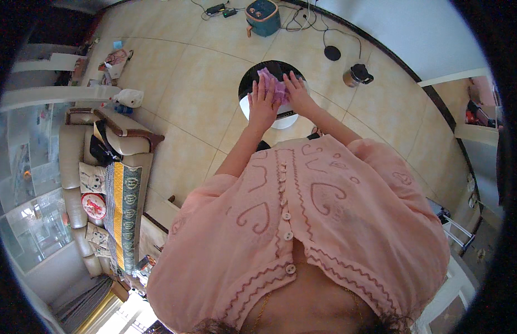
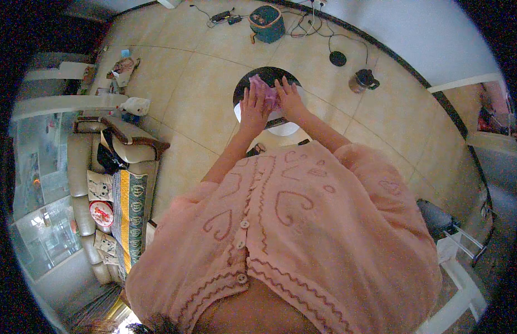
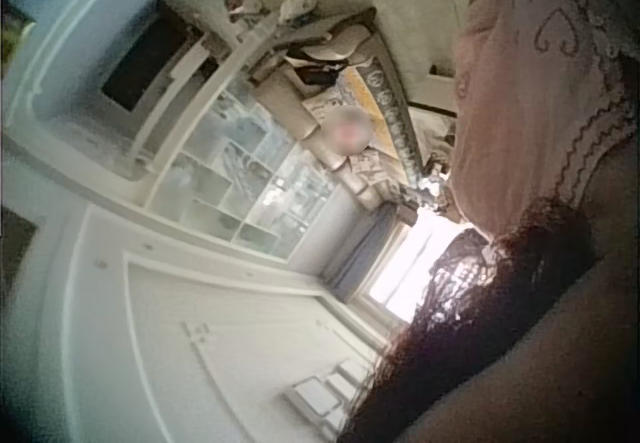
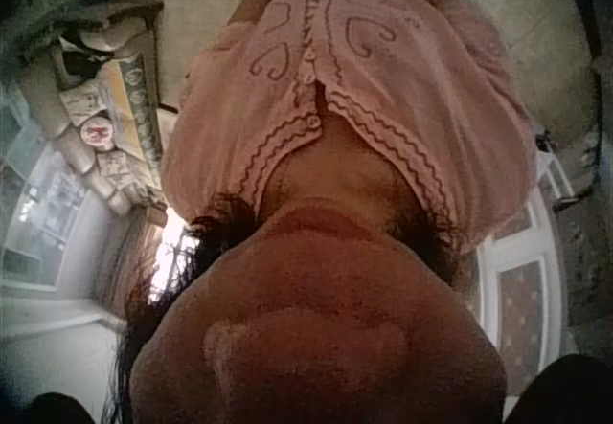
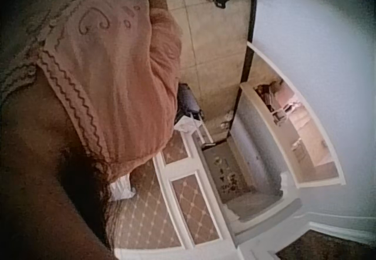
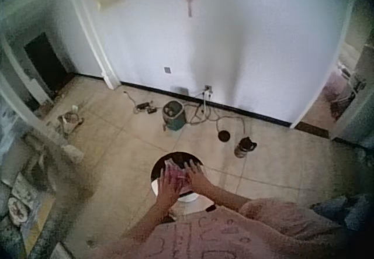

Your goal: The person wipes the top surface of a white and black robotic vacuum cleaner with a pink cloth. They hold the device steady with one hand while scrubbing the top with the other, then briefly lift a black kettle from the floor before resuming the cleaning task.

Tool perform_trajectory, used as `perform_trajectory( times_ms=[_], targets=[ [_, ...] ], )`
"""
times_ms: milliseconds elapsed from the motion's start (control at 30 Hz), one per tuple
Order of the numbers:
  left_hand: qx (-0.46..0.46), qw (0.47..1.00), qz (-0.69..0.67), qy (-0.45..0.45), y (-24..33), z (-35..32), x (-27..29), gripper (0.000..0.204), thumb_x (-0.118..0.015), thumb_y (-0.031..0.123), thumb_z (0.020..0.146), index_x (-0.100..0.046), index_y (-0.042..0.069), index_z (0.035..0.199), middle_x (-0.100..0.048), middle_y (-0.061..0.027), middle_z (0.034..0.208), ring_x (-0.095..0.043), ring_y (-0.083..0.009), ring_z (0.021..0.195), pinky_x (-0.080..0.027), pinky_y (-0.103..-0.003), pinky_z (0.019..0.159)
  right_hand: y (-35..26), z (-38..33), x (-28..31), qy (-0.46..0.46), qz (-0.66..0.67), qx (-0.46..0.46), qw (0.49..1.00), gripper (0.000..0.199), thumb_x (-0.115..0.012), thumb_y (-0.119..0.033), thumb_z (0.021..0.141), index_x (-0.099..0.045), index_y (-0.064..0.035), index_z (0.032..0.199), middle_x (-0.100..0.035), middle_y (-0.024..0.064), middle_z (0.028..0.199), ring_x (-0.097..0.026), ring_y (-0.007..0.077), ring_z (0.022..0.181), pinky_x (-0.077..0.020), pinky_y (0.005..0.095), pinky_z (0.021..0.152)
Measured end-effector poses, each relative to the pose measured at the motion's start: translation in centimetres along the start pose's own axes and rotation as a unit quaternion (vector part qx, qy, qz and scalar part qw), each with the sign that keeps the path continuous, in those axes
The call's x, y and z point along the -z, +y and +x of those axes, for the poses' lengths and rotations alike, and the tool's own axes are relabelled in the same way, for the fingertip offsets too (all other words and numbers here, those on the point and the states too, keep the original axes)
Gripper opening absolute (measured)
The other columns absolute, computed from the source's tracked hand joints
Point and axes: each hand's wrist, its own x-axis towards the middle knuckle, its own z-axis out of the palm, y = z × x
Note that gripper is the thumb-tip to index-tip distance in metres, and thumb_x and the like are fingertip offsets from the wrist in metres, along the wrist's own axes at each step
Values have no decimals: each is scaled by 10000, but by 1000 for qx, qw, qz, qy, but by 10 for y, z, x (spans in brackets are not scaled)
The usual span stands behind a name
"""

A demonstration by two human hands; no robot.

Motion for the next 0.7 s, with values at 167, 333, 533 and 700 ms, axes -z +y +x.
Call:
perform_trajectory(
  times_ms=[167,333,533,700],
  targets=[
    [35,997,56,-37,10,-6,-5,596,-424,356,881,-198,149,1393,-80,-105,1463,-108,-309,1339,-148,-532,1034,27,6,-14,-11,99,-66,993,618,-460,-196,846,-183,68,1330,-134,242,1410,-127,398,1310,-174,561,1020],
    [194,979,-59,18,-13,-35,-18,633,-377,407,897,-127,118,1401,-50,-122,1465,-77,-312,1344,-146,-550,1022,19,2,-22,9,103,-91,990,655,-434,-269,872,-128,64,1347,-109,278,1405,-155,407,1300,-133,540,1034],
    [266,957,-109,33,-18,-39,-26,648,-371,404,896,-112,89,1399,-35,-130,1465,-72,-317,1344,-119,-582,1011,21,6,-23,-6,89,-112,990,710,-432,-340,870,-94,45,1362,-88,271,1412,-146,401,1305,-117,557,1030],
    [109,993,23,-35,34,-9,-6,640,-416,383,860,-205,81,1384,-65,-94,1470,-70,-307,1348,-30,-602,1009,38,-1,-30,12,110,-74,991,691,-445,-239,849,-80,42,1364,-95,257,1418,-141,390,1312,-128,568,1018]
  ],
)
